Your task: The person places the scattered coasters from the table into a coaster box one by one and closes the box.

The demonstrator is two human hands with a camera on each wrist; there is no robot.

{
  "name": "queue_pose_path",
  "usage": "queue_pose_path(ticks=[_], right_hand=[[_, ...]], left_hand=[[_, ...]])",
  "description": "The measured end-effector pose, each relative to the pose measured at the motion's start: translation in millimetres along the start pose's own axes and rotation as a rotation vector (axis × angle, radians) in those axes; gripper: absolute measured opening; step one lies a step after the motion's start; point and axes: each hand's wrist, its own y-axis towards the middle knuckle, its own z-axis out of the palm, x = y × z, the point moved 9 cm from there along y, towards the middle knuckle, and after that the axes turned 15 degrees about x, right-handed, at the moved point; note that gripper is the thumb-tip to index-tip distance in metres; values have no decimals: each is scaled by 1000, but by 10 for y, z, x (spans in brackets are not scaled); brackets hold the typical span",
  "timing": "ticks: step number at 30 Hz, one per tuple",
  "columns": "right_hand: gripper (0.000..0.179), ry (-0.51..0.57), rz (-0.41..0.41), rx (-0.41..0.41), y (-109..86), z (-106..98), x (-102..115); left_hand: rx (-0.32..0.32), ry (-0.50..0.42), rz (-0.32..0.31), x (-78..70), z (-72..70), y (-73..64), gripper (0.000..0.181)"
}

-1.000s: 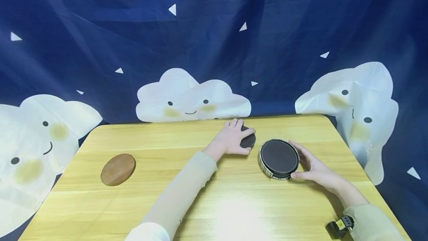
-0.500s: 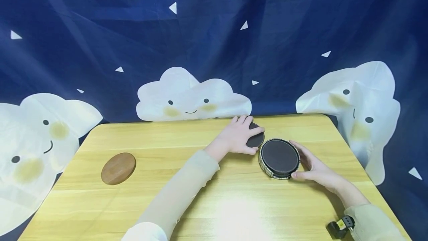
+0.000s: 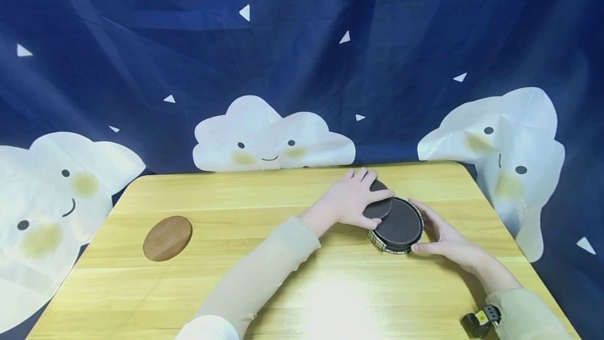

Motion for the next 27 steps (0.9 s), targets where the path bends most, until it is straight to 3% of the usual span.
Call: queue_pose_path(ticks=[18,27], right_hand=[[99,2,36,2,-15,12,-15],[100,30,-11,38,6,29,17]], left_hand=[[46,66,68,-502,-99,137,78],[62,72,83,-647,-44,217,79]])
